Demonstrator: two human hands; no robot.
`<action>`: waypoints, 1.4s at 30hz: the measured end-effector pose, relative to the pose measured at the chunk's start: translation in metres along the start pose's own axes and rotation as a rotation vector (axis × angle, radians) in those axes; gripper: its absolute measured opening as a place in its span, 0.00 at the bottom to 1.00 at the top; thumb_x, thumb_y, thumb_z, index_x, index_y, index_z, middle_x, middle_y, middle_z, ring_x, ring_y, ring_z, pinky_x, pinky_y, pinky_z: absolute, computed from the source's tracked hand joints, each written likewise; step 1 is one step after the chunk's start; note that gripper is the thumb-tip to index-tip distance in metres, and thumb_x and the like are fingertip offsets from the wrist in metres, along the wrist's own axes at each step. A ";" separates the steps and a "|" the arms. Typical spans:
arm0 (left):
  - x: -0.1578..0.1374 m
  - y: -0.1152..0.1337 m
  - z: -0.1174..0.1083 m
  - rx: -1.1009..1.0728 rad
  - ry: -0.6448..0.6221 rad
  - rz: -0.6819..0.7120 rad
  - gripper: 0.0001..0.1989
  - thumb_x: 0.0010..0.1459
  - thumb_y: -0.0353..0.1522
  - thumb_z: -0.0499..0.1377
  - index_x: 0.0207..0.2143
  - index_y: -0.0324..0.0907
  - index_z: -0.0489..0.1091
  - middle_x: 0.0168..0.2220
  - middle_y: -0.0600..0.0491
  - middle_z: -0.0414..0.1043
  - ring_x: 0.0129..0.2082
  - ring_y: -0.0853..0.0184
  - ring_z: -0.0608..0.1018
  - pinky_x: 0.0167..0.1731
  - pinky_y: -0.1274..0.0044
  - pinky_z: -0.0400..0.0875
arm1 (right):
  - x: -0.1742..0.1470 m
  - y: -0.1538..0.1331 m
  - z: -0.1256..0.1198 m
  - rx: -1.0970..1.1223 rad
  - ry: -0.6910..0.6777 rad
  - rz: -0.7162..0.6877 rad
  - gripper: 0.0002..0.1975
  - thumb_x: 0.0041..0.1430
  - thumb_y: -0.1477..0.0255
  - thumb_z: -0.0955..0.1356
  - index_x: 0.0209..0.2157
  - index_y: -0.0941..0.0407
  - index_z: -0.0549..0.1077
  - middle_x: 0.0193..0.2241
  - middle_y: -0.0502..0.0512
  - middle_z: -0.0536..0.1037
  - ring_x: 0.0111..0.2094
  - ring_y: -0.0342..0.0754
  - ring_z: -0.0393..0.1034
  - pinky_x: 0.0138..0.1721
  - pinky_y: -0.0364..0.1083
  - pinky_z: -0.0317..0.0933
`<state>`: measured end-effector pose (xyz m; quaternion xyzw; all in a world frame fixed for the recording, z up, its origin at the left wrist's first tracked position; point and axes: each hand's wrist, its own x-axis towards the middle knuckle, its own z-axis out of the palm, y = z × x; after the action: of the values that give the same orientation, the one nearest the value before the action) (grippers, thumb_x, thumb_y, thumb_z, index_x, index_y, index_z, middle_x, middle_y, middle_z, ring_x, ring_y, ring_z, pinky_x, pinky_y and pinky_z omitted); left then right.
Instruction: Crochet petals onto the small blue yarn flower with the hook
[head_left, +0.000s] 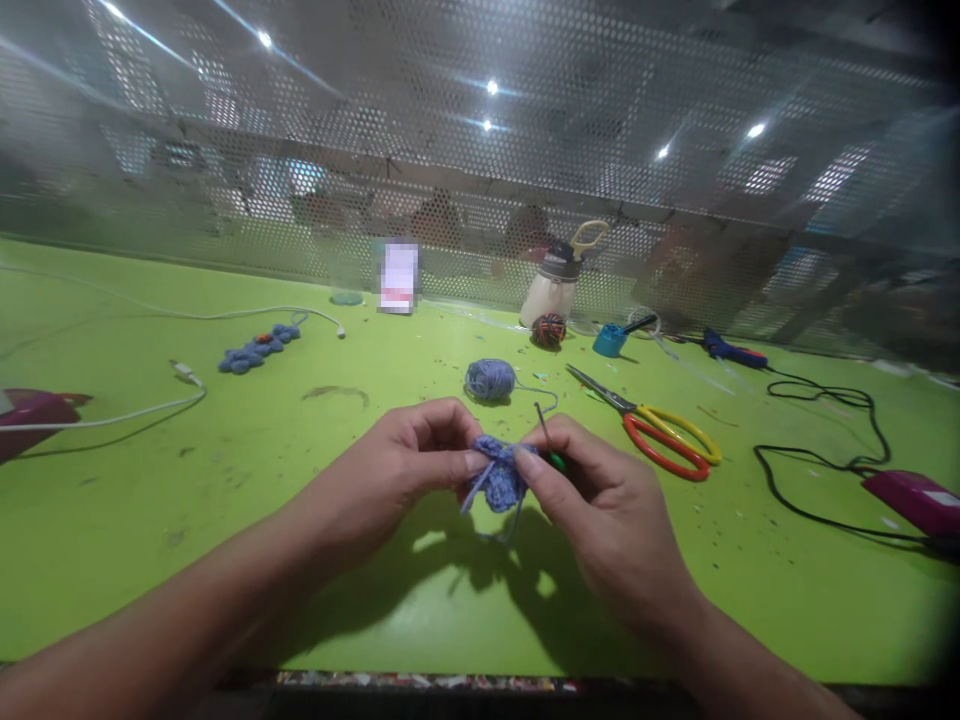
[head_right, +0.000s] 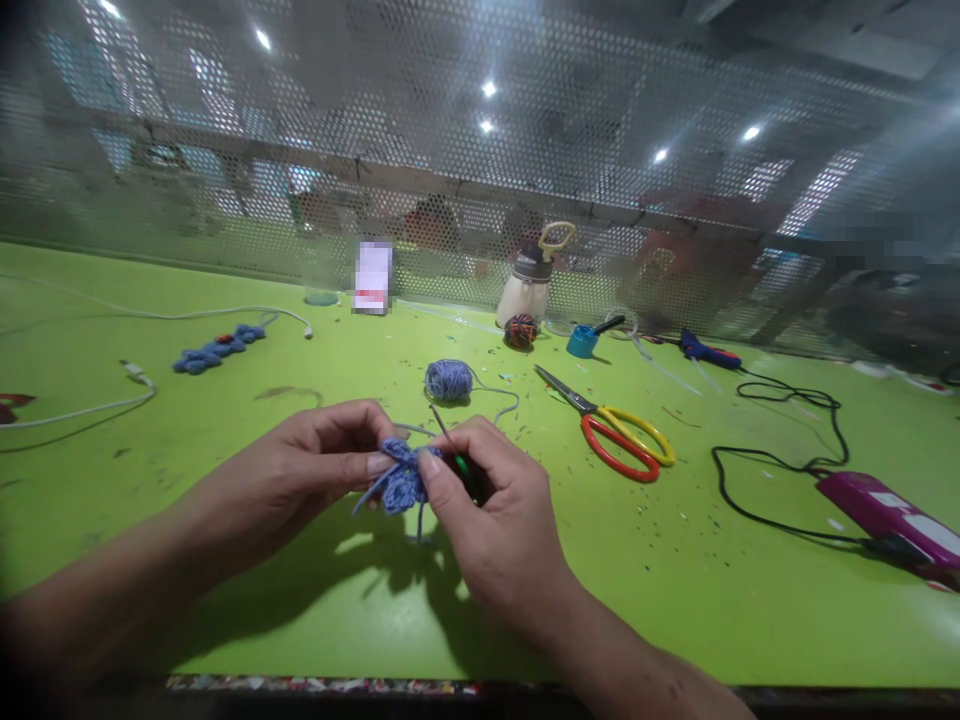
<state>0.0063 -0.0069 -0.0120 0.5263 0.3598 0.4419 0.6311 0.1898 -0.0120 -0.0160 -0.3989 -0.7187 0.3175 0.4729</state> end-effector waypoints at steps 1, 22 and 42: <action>0.000 0.000 0.001 -0.010 0.005 -0.002 0.05 0.52 0.29 0.64 0.28 0.39 0.70 0.26 0.56 0.69 0.28 0.71 0.70 0.33 0.76 0.63 | 0.000 0.000 0.000 0.001 0.008 -0.003 0.08 0.60 0.71 0.67 0.27 0.57 0.72 0.24 0.49 0.67 0.25 0.42 0.58 0.26 0.44 0.53; -0.001 0.007 0.011 0.189 0.062 0.067 0.04 0.50 0.30 0.65 0.28 0.39 0.71 0.25 0.56 0.71 0.27 0.71 0.72 0.29 0.78 0.65 | 0.000 0.001 0.003 -0.015 0.039 -0.005 0.09 0.60 0.70 0.68 0.26 0.57 0.70 0.22 0.48 0.65 0.24 0.42 0.58 0.25 0.43 0.53; -0.003 0.002 0.011 0.296 0.043 0.231 0.01 0.54 0.28 0.60 0.31 0.39 0.69 0.27 0.57 0.71 0.28 0.72 0.73 0.29 0.80 0.68 | -0.001 0.002 0.004 -0.006 0.079 -0.012 0.09 0.58 0.70 0.68 0.25 0.58 0.70 0.20 0.46 0.63 0.22 0.41 0.56 0.22 0.41 0.52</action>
<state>0.0147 -0.0136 -0.0078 0.6417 0.3712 0.4648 0.4842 0.1866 -0.0121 -0.0189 -0.4082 -0.7029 0.2963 0.5015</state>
